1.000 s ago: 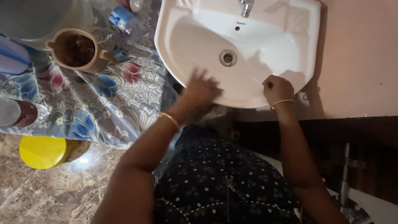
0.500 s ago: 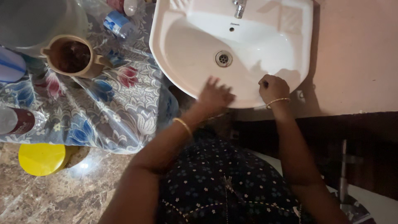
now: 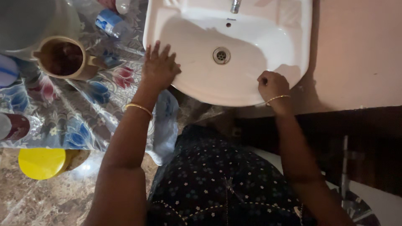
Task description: The person wipes the surfaces and edges of a sink with a small sponge.
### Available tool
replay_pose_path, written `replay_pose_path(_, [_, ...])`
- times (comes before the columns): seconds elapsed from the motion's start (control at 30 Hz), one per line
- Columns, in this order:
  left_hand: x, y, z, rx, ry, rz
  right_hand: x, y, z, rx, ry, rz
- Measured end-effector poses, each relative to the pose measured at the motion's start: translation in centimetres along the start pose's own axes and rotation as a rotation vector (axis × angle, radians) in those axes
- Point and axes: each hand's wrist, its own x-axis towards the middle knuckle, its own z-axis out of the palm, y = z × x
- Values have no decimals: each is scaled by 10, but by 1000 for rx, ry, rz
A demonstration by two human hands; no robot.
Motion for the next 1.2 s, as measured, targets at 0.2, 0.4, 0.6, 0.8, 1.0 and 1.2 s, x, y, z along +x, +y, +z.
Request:
replay_pose_path(0.2, [-1,72,0,221,-353,44,2,2,2,-39,-16,7])
replay_pose_path(0.4, [-18,186,10,-157,-264,310,3,4,7,-77,-19,30])
replay_pose_path(0.6, [-36,124,-13,-133,-220,501,3,6,6,-59,-27,21])
replay_pose_path(0.8, [-8,1,-37,-146,-416,119,0,5,4,-22,4,-11])
replay_pose_path(1.0, [-6,26,-27,-122,-507,142,1,2,3,-13,28,-11])
replay_pose_path(1.2, [1,146,20,-206,-438,482,0,3,2,-2,71,-90])
